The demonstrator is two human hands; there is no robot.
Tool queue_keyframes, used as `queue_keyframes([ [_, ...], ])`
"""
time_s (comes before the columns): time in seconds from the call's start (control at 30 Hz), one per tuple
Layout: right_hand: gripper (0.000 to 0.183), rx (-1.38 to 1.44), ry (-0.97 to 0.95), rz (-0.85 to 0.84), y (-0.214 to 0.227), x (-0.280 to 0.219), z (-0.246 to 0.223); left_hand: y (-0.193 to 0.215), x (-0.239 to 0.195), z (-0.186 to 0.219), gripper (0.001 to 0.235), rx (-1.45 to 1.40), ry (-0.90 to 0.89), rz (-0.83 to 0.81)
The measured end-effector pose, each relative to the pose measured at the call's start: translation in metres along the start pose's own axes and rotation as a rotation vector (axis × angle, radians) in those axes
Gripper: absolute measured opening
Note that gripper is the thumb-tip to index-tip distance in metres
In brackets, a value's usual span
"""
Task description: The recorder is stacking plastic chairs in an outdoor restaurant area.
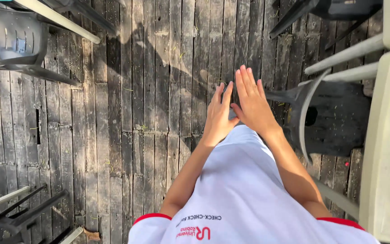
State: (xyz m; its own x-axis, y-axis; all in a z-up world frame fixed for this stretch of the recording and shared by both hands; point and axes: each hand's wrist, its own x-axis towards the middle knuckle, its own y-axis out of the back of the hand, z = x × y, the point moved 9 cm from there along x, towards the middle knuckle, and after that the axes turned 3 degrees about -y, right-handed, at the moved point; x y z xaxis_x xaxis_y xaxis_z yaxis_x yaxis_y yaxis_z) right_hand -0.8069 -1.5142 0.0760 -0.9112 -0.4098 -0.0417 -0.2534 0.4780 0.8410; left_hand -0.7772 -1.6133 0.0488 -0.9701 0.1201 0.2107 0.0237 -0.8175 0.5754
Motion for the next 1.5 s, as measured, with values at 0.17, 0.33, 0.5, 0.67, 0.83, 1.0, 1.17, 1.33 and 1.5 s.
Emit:
queue_keyframes([
  [0.17,0.098,-0.006,0.001,0.046,0.049,0.110,0.030,0.000,0.131,-0.008,0.099,0.100,-0.015,-0.044],
  [0.33,0.098,-0.004,-0.036,0.060,0.089,0.184,0.064,0.007,0.232,-0.017,0.098,0.112,0.004,-0.075],
  [0.5,0.097,0.025,-0.097,0.075,0.107,0.253,0.113,-0.007,0.322,-0.045,0.102,0.057,0.007,-0.133],
  [0.67,0.096,-0.005,-0.185,0.105,0.126,0.333,0.161,-0.050,0.413,-0.074,0.100,0.034,-0.039,-0.231],
  [0.83,0.093,-0.072,-0.244,0.190,0.152,0.424,0.205,-0.082,0.523,-0.095,0.100,0.060,-0.094,-0.305],
  [1.0,0.090,-0.091,-0.272,0.280,0.197,0.512,0.226,-0.061,0.638,-0.087,0.100,0.062,-0.143,-0.223],
  [1.17,0.091,-0.103,-0.315,0.316,0.230,0.558,0.258,-0.073,0.704,-0.086,0.100,0.057,-0.154,-0.322],
  [1.33,0.092,-0.093,-0.374,0.352,0.246,0.569,0.289,-0.100,0.731,-0.084,0.103,-0.003,-0.191,-0.399],
  [1.5,0.092,-0.074,-0.479,0.330,0.259,0.554,0.337,-0.164,0.748,-0.076,0.099,-0.043,-0.238,-0.502],
])
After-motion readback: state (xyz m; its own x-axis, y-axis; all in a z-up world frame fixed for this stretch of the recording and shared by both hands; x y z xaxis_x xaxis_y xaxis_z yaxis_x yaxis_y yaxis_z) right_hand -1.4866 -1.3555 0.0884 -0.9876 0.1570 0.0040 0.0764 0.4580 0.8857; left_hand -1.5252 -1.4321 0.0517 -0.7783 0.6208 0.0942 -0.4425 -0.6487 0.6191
